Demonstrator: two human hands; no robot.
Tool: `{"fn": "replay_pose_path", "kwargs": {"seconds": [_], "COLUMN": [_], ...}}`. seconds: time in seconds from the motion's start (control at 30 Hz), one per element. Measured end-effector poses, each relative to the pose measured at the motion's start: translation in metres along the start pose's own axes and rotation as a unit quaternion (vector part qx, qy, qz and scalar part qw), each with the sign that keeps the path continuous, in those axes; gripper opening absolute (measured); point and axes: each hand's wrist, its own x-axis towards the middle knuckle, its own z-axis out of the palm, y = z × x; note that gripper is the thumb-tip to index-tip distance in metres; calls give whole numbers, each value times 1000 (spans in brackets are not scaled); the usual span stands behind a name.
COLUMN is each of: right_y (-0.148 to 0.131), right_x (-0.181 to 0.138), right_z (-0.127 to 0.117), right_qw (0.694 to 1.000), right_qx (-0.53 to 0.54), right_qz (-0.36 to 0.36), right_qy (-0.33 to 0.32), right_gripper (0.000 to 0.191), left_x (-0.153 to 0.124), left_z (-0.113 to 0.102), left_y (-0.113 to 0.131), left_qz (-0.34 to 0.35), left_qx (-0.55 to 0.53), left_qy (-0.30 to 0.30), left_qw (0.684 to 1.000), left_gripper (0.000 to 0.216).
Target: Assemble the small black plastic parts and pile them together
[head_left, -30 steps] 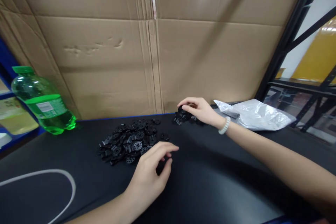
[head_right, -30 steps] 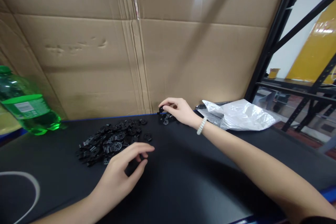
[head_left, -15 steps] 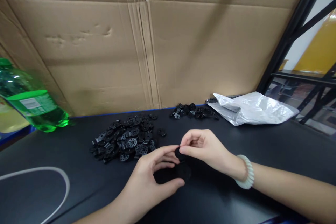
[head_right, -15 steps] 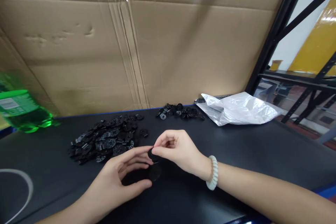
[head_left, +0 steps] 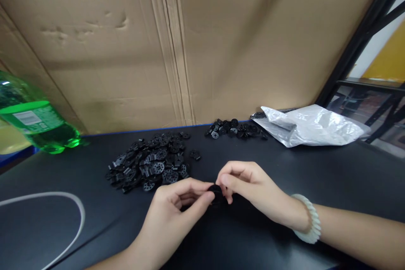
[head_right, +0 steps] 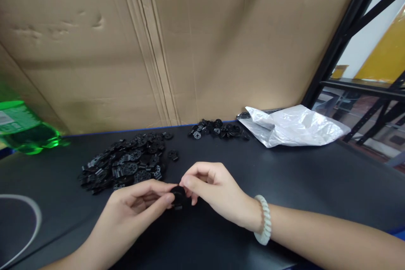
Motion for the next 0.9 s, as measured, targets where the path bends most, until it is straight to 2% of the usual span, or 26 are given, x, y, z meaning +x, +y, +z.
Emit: {"fn": "replay_pose_path", "kwargs": {"seconds": [0.23, 0.37, 0.6, 0.77, 0.9], "right_y": [3, 4, 3, 5, 8], "right_x": [-2, -5, -9, -10, -7], "right_z": [3, 5, 12, 13, 9], "right_qw": [999, 998, 996, 996, 998], "right_qx": [-5, -25, -81, -85, -45], "right_qz": [53, 49, 31, 29, 29], "right_qy": [-6, -18, -3, -7, -38], "right_gripper": [22, 20, 22, 23, 20], "left_x": [0, 0, -3, -4, 4], "left_z": [-1, 0, 2, 4, -10], "left_y": [6, 7, 6, 8, 13], "left_qz": [-62, -86, -106, -81, -16], "left_qx": [-49, -68, -85, -57, 79], "left_qy": [43, 32, 1, 0, -22], "left_qw": [996, 993, 991, 995, 997], "left_gripper": [8, 10, 14, 13, 17]}}
